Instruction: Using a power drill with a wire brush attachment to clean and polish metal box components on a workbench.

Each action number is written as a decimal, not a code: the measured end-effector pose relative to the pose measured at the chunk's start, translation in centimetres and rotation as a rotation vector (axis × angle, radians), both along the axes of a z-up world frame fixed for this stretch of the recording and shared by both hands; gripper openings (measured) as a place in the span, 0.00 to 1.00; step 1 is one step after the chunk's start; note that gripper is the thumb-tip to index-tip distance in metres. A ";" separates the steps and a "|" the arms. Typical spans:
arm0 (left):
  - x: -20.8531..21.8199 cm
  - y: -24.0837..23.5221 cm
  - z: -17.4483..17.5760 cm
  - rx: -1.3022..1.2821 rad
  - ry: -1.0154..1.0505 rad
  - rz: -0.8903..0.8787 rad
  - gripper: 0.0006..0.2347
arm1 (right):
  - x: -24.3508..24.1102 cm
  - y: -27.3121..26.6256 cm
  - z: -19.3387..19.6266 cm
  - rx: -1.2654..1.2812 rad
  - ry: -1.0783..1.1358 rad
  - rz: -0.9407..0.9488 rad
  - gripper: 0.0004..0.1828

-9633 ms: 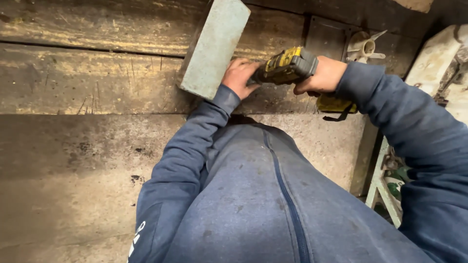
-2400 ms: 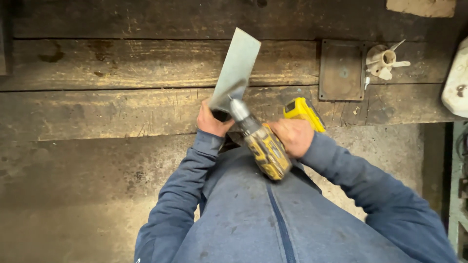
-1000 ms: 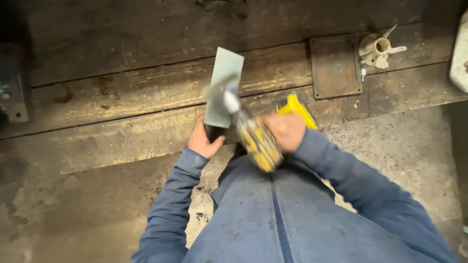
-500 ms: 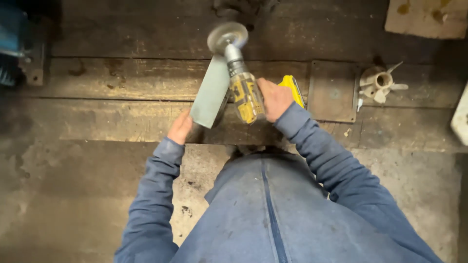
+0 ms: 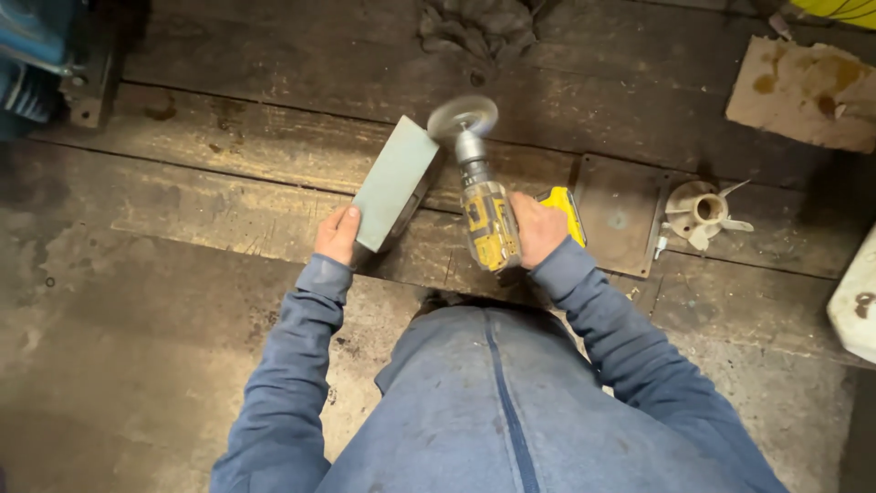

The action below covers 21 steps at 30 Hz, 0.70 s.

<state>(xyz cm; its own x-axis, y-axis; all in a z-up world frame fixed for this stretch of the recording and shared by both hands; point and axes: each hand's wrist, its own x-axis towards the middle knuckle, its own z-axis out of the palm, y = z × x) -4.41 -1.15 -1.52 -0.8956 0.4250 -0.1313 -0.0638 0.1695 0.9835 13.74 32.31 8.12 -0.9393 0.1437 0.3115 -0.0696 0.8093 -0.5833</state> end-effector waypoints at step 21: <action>-7.7 7.3 8.9 -0.397 0.071 -0.416 0.28 | 1.8 -1.1 2.5 0.023 0.026 0.004 0.24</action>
